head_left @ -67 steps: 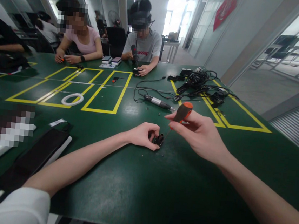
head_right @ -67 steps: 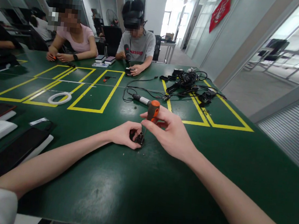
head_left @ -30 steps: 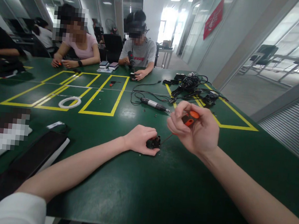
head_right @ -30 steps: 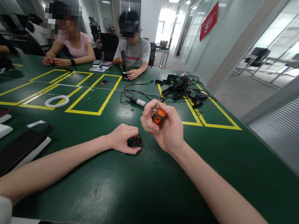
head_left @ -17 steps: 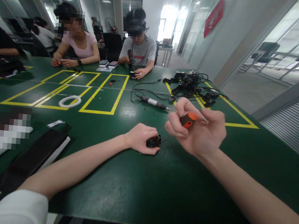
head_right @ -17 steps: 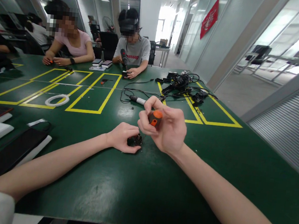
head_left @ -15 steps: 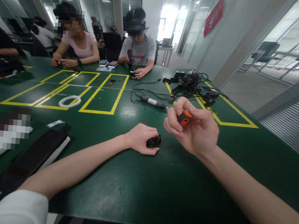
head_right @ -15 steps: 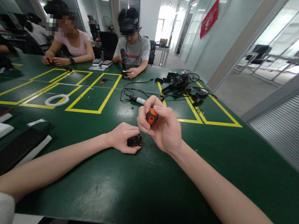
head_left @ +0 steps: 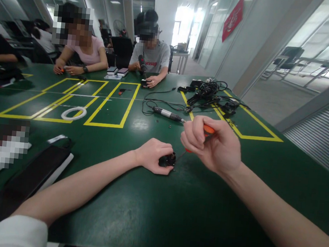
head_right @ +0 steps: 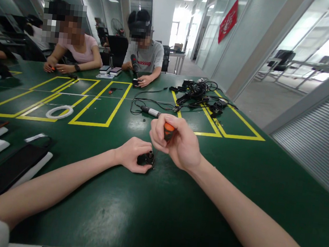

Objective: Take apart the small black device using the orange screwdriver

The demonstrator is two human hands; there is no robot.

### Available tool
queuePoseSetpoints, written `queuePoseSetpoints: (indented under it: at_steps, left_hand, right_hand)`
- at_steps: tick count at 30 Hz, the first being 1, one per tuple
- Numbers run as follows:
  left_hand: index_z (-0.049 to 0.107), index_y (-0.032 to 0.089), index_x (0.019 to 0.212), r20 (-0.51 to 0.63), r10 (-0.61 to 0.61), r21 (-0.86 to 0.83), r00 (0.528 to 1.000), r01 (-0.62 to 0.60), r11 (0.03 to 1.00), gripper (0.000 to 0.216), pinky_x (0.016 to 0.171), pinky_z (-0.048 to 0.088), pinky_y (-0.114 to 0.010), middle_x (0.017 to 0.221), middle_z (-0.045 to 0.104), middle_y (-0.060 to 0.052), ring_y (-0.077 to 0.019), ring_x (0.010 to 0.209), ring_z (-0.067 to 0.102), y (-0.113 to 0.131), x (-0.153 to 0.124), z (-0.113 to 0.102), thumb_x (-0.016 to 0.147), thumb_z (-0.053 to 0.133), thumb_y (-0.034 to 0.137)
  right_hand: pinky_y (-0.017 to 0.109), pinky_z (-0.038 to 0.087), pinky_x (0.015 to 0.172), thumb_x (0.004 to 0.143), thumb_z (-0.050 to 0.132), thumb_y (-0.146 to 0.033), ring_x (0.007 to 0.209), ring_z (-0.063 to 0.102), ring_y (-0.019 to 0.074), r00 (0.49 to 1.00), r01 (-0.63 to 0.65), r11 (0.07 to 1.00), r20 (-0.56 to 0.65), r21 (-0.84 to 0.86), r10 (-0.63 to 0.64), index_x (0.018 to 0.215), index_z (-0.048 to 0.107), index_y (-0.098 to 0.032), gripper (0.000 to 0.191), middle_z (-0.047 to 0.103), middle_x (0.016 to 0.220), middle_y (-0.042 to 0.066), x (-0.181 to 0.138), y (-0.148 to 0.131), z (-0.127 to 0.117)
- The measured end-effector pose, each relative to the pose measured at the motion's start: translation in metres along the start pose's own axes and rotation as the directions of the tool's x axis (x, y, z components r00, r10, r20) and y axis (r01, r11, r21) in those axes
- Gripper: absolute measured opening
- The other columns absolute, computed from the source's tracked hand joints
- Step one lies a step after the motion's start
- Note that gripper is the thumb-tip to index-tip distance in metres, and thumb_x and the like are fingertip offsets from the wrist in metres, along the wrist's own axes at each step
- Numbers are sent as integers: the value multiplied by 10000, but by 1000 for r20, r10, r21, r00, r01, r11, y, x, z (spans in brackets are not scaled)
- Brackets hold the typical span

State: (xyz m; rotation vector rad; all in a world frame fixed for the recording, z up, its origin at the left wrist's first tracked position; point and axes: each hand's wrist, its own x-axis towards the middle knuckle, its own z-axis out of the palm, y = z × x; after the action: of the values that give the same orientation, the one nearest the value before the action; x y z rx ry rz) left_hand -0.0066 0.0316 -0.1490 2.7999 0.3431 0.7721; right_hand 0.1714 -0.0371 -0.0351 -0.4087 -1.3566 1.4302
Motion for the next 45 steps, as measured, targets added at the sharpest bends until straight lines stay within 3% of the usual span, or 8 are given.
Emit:
queuePoseSetpoints:
  at_steps: [9, 15, 21, 26, 33, 38, 42, 45]
  left_hand:
    - [638, 203, 877, 46, -60, 23, 997, 59, 998, 269, 641, 485, -272, 795, 661, -40, -178, 718, 648, -3, -3, 1, 819, 631, 465]
    - [642, 199, 886, 69, -65, 31, 995, 63, 998, 276, 652, 486, -277, 807, 671, -48, -183, 732, 652, -3, -3, 1, 822, 631, 467]
    - [601, 199, 837, 51, -23, 27, 998, 21, 999, 238, 607, 454, -287, 774, 672, -43, -180, 689, 644, -2, -1, 0, 836, 591, 437]
    - [609, 198, 839, 93, -39, 50, 995, 34, 998, 257, 614, 458, -290, 787, 692, -48, -191, 711, 663, 0, 2, 0, 830, 629, 454]
    - [622, 194, 814, 201, -74, 106, 977, 54, 993, 283, 646, 463, -273, 822, 722, -47, -184, 750, 688, 0, 5, 0, 850, 658, 473]
    - [583, 192, 747, 217, -56, 131, 974, 27, 991, 310, 603, 430, -274, 764, 701, -35, -171, 698, 671, 1, 6, -1, 856, 654, 473]
    - [591, 194, 768, 215, -66, 137, 974, 37, 990, 288, 611, 435, -278, 792, 710, -33, -173, 715, 678, 2, 6, -2, 856, 651, 462]
    - [588, 193, 768, 216, -62, 125, 974, 35, 992, 288, 612, 432, -278, 787, 706, -28, -172, 715, 676, 2, 6, -2, 858, 648, 460]
  right_hand:
    - [258, 281, 443, 913, 583, -407, 410, 338, 116, 996, -27, 999, 89, 23, 25, 724, 531, -221, 270, 452, 521, -51, -1, 0, 0]
    - [259, 220, 433, 925, 553, -477, 395, 182, 101, 986, -67, 994, 158, 81, 53, 678, 553, -218, 358, 289, 458, -88, -3, 1, 0]
    - [284, 265, 462, 906, 559, -396, 423, 311, 124, 999, 1, 1000, 50, 29, -3, 677, 557, -222, 289, 460, 524, -29, -2, 1, 0]
    - [265, 231, 435, 929, 550, -447, 400, 209, 102, 992, -34, 998, 121, 53, 27, 655, 546, -217, 358, 304, 462, -73, -3, -1, 0]
    - [262, 282, 436, 907, 598, -360, 425, 356, 119, 997, -20, 999, 76, 50, 17, 663, 574, -204, 290, 481, 521, -28, -2, -1, 2]
    - [254, 216, 419, 937, 552, -421, 385, 196, 93, 991, -47, 993, 133, 110, 32, 625, 554, -204, 380, 287, 437, -77, -2, -1, -1]
    - [259, 268, 448, 878, 623, -385, 389, 291, 100, 997, -7, 996, 83, 94, -1, 736, 578, -214, 227, 453, 483, -59, -2, 0, -1]
    - [265, 278, 453, 932, 584, -387, 411, 335, 103, 999, -6, 999, 37, 39, 5, 622, 566, -195, 366, 450, 481, -35, -1, 0, -1]
